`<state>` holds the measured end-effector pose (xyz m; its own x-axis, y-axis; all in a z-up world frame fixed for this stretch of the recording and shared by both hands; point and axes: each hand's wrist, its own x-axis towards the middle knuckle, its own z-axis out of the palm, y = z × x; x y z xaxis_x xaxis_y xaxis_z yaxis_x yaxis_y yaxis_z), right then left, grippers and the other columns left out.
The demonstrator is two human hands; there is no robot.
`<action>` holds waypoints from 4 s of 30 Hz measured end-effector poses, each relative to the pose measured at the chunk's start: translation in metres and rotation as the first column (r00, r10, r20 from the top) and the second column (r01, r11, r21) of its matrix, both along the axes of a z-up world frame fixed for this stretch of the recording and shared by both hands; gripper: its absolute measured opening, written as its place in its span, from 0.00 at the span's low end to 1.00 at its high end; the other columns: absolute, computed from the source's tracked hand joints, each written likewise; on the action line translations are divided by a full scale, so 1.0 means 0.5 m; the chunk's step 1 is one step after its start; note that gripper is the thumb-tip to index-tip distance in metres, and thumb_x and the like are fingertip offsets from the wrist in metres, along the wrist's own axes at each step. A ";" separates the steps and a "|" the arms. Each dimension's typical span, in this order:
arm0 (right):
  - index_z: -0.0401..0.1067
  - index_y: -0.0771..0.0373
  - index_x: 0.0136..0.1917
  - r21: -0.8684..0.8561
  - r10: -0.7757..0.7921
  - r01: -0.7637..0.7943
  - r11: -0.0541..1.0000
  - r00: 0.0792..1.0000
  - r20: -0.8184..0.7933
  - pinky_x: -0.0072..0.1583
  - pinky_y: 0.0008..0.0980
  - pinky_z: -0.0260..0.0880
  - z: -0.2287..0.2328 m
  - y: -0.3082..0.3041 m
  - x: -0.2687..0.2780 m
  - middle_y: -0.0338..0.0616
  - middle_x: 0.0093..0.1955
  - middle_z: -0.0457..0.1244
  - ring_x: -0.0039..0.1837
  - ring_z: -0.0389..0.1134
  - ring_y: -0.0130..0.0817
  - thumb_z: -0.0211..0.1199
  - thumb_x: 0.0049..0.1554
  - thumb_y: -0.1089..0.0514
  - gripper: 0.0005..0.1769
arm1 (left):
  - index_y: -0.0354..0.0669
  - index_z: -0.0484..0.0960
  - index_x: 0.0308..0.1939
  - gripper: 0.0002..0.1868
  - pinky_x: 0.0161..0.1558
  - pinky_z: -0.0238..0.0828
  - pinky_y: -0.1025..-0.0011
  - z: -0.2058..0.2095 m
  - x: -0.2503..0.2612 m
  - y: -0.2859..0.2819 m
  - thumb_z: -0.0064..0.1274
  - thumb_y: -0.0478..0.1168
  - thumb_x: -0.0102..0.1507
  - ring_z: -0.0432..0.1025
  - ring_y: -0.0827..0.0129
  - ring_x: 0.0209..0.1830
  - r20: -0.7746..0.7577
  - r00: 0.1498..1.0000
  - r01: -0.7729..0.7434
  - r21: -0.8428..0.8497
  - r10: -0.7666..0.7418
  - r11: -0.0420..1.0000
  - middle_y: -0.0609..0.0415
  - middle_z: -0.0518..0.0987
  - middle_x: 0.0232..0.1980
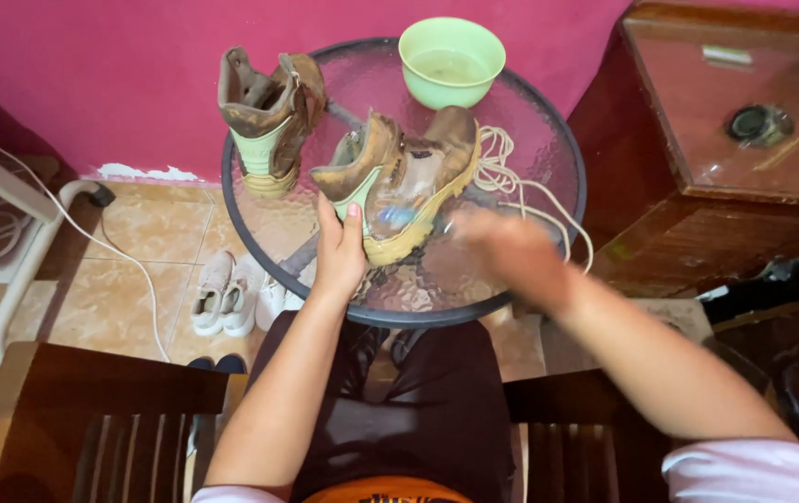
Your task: Cleaning a pair of tan work boots using a small brush and a bowl of cleaning solution on a glass table.
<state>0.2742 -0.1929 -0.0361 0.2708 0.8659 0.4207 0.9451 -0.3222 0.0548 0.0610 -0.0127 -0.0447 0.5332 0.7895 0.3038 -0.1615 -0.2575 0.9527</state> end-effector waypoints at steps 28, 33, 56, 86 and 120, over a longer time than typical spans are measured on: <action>0.73 0.44 0.54 -0.114 -0.191 0.172 0.978 0.964 -0.184 0.54 0.42 0.74 -0.003 0.013 0.047 0.37 0.48 0.69 0.54 0.73 0.38 0.46 0.66 0.44 0.15 | 0.43 0.57 0.79 0.28 0.75 0.45 0.41 -0.032 0.024 -0.032 0.38 0.34 0.73 0.47 0.23 0.75 -0.067 0.984 -0.101 0.554 0.165 0.827 0.15 0.50 0.74; 0.76 0.46 0.64 -0.030 -0.047 0.043 0.999 0.989 -0.142 0.56 0.43 0.76 0.001 0.003 0.003 0.41 0.52 0.72 0.55 0.74 0.40 0.55 0.66 0.45 0.17 | 0.48 0.52 0.81 0.32 0.73 0.52 0.48 -0.016 0.014 -0.007 0.39 0.38 0.73 0.54 0.31 0.76 0.010 0.976 -0.191 0.515 0.217 0.835 0.22 0.55 0.75; 0.72 0.52 0.57 0.047 -0.122 0.134 0.990 0.971 -0.204 0.50 0.29 0.70 -0.029 0.008 0.089 0.35 0.41 0.62 0.45 0.69 0.33 0.44 0.68 0.48 0.17 | 0.62 0.69 0.73 0.27 0.68 0.62 0.49 -0.068 0.047 0.013 0.41 0.37 0.70 0.61 0.33 0.71 -0.089 0.969 -0.117 0.651 0.229 0.750 0.26 0.58 0.71; 0.79 0.55 0.60 0.246 0.168 -0.091 0.965 0.934 -0.315 0.59 0.40 0.73 -0.040 0.030 0.091 0.46 0.51 0.73 0.57 0.74 0.44 0.58 0.64 0.51 0.15 | 0.54 0.68 0.75 0.27 0.70 0.58 0.49 -0.023 0.009 0.021 0.39 0.34 0.70 0.62 0.35 0.70 0.013 0.975 -0.198 0.488 0.220 0.850 0.32 0.65 0.66; 0.69 0.27 0.68 -0.127 -0.152 0.134 0.983 0.977 -0.152 0.61 0.39 0.74 0.003 0.022 0.068 0.21 0.60 0.68 0.60 0.72 0.30 0.45 0.65 0.35 0.22 | 0.57 0.70 0.73 0.25 0.73 0.53 0.51 -0.055 0.009 0.018 0.36 0.37 0.72 0.58 0.40 0.75 0.026 0.987 -0.150 0.532 0.161 0.833 0.33 0.62 0.71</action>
